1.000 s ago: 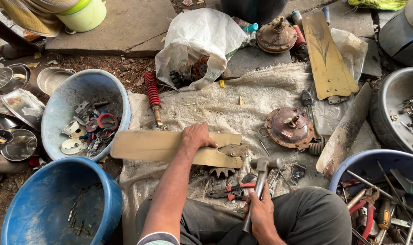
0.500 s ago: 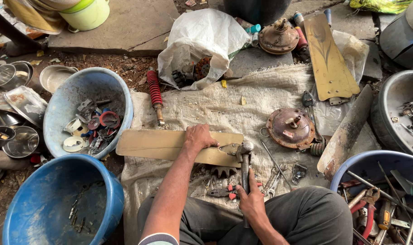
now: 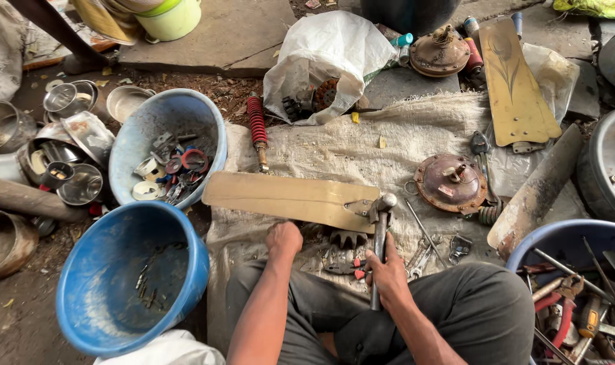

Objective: The person sits on the ground and uses a hammer and chisel to remove a metal plate from a gear-like component. They repeatedly strike the chisel to pry the plate loose, flip the assembly, and continue hammering until the plate is separated.

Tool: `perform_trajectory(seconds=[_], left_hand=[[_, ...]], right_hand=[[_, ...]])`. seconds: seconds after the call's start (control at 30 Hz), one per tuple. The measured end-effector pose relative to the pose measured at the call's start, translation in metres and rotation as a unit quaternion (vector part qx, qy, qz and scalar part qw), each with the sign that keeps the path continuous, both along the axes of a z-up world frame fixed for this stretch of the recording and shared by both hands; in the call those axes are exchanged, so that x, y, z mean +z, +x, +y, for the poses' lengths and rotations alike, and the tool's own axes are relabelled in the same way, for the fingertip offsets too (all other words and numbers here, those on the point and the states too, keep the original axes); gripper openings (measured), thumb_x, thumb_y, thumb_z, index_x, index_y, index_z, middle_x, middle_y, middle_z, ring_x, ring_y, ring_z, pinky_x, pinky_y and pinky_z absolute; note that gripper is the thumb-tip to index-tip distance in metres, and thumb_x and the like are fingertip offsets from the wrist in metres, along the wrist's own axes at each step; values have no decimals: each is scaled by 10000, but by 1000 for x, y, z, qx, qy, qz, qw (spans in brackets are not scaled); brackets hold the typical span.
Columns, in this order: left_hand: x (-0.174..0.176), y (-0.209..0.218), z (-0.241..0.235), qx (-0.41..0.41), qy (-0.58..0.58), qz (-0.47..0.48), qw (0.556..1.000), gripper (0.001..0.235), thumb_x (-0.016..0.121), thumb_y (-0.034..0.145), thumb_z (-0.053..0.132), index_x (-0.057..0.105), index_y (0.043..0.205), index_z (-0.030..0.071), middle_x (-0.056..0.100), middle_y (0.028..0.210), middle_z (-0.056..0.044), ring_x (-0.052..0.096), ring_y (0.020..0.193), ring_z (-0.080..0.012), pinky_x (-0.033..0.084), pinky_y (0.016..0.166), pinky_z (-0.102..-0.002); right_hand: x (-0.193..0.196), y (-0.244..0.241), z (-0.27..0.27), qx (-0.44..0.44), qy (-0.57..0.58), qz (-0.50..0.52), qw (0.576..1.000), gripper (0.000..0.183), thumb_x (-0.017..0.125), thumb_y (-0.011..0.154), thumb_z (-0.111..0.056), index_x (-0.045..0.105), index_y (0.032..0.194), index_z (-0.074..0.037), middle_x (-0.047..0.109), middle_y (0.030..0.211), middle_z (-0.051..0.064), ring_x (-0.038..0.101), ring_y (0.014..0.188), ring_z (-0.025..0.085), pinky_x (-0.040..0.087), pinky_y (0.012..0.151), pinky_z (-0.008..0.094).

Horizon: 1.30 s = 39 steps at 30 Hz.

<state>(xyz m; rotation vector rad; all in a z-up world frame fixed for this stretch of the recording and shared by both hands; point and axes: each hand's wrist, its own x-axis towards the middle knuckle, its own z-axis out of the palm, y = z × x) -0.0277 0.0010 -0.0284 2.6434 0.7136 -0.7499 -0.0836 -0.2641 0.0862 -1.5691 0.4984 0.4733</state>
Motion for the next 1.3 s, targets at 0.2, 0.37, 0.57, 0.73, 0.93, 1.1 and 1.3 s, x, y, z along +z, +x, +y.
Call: perform_trajectory(seconds=[0.2,0.37,0.57,0.73,0.93,1.1,1.3], left_hand=[[-74,27,6,-31,68,-30,997,212,610,971,225,764,1050,101,735,1096,-143,718,939,-231,594,758,-379],[-49,13,-7,-42,94,24,994,239,593,1006,239,793,987,112,810,995,-70,759,902,-155,603,753,-342],[-9,-2,5,23,24,25,999,295,846,791,198,747,1046,87,703,1136,-144,713,1066,-261,579,818,-387],[-22,1,19,144,-204,-96,964,189,672,810,97,729,932,-36,713,888,-198,688,813,-299,540,684,-426],[-15,-1,2,374,-539,-214,724,319,861,780,213,690,869,-41,534,641,-72,496,447,-183,416,417,-359],[18,2,-30,382,-531,-349,672,219,847,794,87,663,878,3,649,680,-81,544,423,-157,425,406,-301],[22,18,-54,356,-581,-465,565,142,760,817,-15,656,902,29,666,770,-49,553,513,-128,445,454,-274]], right_hand=[[-4,1,-2,8,15,-26,1000,838,613,966,-85,151,1651,-217,556,667,84,486,425,149,418,364,313],[-8,3,-2,1,28,-26,999,864,623,963,-80,125,1656,-216,545,682,105,469,424,150,402,356,307],[-13,3,-1,-5,43,-5,999,882,615,969,-96,81,1657,-236,566,753,115,506,439,142,447,365,316],[-12,3,-2,-1,41,-7,999,881,619,972,-106,77,1656,-229,563,751,123,497,428,156,429,352,327],[-9,1,-2,-4,54,0,999,875,603,967,-100,70,1649,-229,588,743,128,513,428,174,415,351,343],[-17,-5,1,-17,72,-43,996,876,622,959,-64,98,1649,-192,581,738,67,516,484,116,450,379,313],[-23,-4,0,-20,41,-42,998,856,609,964,-82,111,1651,-195,541,670,88,476,434,156,417,367,328]])
